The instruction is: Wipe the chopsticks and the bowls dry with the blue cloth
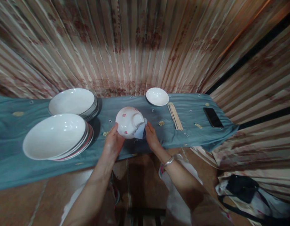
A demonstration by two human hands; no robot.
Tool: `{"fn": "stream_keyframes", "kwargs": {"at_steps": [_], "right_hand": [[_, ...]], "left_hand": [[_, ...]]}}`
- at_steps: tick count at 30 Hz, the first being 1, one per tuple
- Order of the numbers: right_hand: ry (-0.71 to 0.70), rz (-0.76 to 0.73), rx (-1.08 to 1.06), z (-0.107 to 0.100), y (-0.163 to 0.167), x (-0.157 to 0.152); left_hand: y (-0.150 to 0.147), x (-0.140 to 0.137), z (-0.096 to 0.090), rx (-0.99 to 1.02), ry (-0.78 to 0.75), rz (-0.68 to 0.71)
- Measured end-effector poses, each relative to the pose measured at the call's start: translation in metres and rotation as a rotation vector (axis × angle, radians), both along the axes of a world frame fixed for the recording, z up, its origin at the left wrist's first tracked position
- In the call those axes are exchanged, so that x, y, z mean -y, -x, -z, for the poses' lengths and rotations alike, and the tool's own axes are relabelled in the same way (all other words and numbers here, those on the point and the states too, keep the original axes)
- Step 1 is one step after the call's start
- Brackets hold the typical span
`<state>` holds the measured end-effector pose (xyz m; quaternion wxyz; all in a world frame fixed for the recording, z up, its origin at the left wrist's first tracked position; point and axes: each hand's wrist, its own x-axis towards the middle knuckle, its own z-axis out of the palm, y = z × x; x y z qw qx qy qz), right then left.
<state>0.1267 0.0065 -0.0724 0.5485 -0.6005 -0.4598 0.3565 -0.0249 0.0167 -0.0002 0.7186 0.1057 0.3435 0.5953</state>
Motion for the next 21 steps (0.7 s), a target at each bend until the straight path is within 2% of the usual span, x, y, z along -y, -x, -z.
{"fn": "stream_keyframes", "kwargs": {"at_steps": [11, 21], "right_hand": [[-0.043, -0.043, 0.149, 0.001, 0.021, 0.023], [-0.086, -0.202, 0.500, 0.000, 0.044, 0.057]], "left_hand": [[-0.005, -0.003, -0.003, 0.057, 0.014, -0.008], [-0.005, -0.005, -0.007, 0.072, 0.034, -0.012]]}}
